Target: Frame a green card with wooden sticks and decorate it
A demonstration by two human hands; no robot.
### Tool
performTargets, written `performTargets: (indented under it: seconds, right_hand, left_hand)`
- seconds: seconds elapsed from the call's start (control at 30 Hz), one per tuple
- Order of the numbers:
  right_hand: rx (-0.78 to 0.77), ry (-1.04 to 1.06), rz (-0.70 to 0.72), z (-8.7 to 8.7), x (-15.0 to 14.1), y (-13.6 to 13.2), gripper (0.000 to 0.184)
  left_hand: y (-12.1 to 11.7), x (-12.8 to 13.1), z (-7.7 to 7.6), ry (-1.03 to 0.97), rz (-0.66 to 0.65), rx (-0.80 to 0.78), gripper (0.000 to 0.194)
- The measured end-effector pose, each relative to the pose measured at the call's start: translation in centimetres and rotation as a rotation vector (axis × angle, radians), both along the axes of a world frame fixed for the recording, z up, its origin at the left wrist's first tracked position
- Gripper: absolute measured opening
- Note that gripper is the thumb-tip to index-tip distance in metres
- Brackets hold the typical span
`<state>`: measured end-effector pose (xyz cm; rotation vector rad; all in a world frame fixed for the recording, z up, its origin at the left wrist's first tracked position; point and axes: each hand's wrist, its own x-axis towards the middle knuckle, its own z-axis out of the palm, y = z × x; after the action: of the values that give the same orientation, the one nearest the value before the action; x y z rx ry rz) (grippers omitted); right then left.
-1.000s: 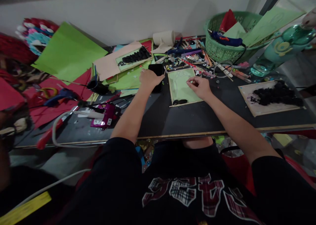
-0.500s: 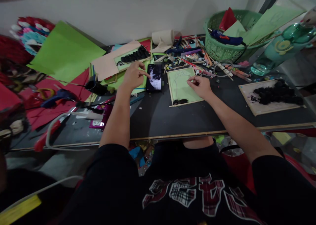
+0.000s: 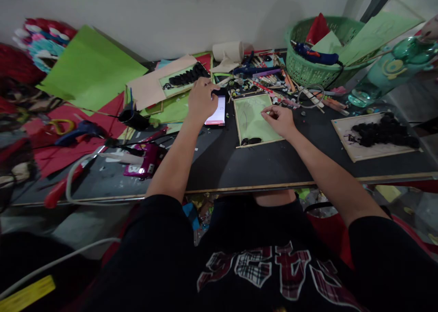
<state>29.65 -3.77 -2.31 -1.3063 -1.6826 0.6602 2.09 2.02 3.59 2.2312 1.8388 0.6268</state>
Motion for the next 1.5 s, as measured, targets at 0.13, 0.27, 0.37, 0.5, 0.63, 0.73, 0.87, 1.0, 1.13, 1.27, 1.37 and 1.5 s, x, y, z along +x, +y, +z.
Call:
performTargets:
  seconds: [0.13,0.27,0.37,0.5,0.63,0.73,0.87,1.0,1.13,1.27,1.37,1.5]
  right_hand:
    - [0.013,-0.001,-0.001,-0.2,0.1,0.0,0.02]
    - [0.022,-0.025,-0.002,-0.5,0.2,0.2,0.022]
    - [0.021,-0.059,0.014,-0.4,0.2,0.3,0.021]
    - [-0.005,-0.106,0.024,0.2,0.0,0.1,0.017]
    - [-0.02,-0.099,0.025,0.4,-0.1,-0.1,0.017]
    - [-0.021,-0.1,0.021,0.3,0.0,0.0,0.017]
    - [-0.003,-0.1,0.025,0.2,0.0,0.1,0.016]
    - [0.021,-0.1,0.04,0.2,-0.1,0.1,0.019]
    - [0.012,-0.097,0.03,0.2,0.0,0.1,0.018]
    - [-0.015,-0.063,0.016,0.2,0.1,0.0,0.019]
    - [-0.023,-0.053,0.016,0.2,0.1,0.0,0.019]
    - [-0.008,-0.046,0.007,0.3,0.0,0.0,0.017]
  left_hand:
    - [1.6,1.4,0.8,0.015,-0.011,0.009,0.04]
    - [4.7,1.6,3.0,0.041,0.01,0.068,0.041]
    - [7.2,1.1,3.9,0.099,-0.093,0.007,0.045]
    - [9.2,0.9,2.5,0.201,-0.165,-0.039,0.041]
    - [9.5,1.2,1.0,0.228,-0.185,-0.014,0.031]
    - [9.5,0.6,0.6,0.233,-0.285,-0.057,0.026]
    - [9.4,-1.7,0.0,0.267,-0.433,-0.192,0.08]
    - [8.2,-3.7,-0.7,0.32,-0.409,-0.274,0.118]
    - [7.2,-4.5,-0.9,0.276,-0.382,-0.3,0.128]
    - [7.3,-4.9,-0.6,0.167,-0.305,-0.239,0.119]
    - [6.6,-5.1,-0.2,0.038,-0.133,-0.03,0.087]
    - [3.6,-4.7,-0.6,-0.069,0.063,0.113,0.06]
